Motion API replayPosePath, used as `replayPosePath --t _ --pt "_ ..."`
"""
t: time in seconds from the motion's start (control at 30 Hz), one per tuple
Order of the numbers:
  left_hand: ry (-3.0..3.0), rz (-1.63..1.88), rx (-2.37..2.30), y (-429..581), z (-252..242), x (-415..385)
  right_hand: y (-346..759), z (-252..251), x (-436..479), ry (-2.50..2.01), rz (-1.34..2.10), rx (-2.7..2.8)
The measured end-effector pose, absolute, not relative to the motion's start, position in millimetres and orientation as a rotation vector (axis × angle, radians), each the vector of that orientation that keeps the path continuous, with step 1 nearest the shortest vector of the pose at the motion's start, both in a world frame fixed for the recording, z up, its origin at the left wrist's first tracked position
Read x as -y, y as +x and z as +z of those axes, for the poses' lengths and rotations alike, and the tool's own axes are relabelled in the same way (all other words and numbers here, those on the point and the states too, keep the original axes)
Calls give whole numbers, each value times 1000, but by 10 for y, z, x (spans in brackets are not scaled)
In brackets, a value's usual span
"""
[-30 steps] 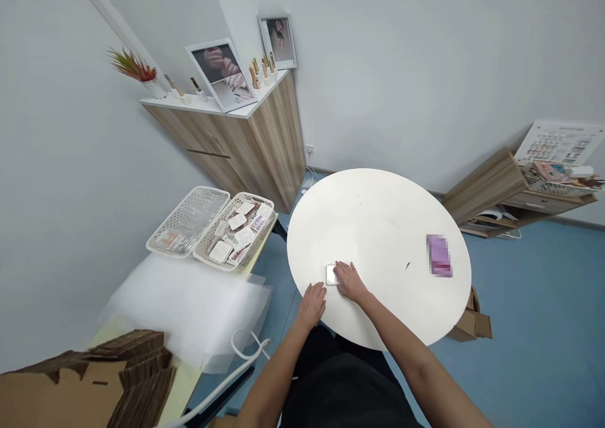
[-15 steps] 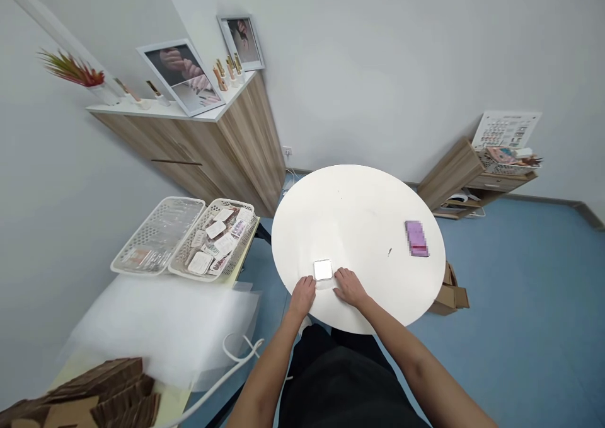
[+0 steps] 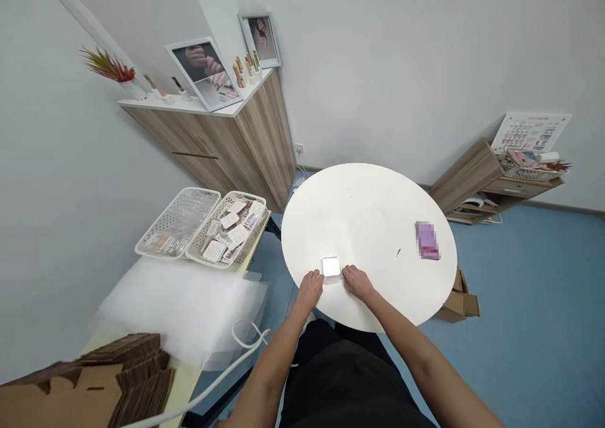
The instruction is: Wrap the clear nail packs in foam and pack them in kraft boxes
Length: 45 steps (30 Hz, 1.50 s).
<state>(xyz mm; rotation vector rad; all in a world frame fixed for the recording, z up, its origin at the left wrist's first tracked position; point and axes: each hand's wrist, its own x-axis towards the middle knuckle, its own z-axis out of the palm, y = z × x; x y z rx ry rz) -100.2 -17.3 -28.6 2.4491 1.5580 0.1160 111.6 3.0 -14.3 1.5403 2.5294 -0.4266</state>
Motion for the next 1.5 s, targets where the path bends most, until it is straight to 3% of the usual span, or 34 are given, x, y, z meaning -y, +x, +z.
replayPosePath --t 0.37,0.63,0.77,0.9,1.07,1.23,1.5 --pt "1952 149 -1734 -1009 -285 -90 1060 -156 -95 1770 -641 -2580" --pt "1878 54 -1863 -963 -265 -245 986 -381 -411 2203 -1138 -2203" --pt "2181 218 -1793 -898 -219 -100 977 -404 -537 2277 -1293 -2056" --pt "2730 319 -1292 -852 -340 65 988 -410 -572 2243 -1342 -2069" --pt "2772 243 -1354 -913 -531 152 1004 -365 -429 2196 -973 -2442" --pt "2799 230 -1318 -994 -601 71 1014 -340 -203 1591 -493 -2891" --pt "2528 316 -1339 -1147 -451 -142 1015 -346 -276 1609 -574 -2716"
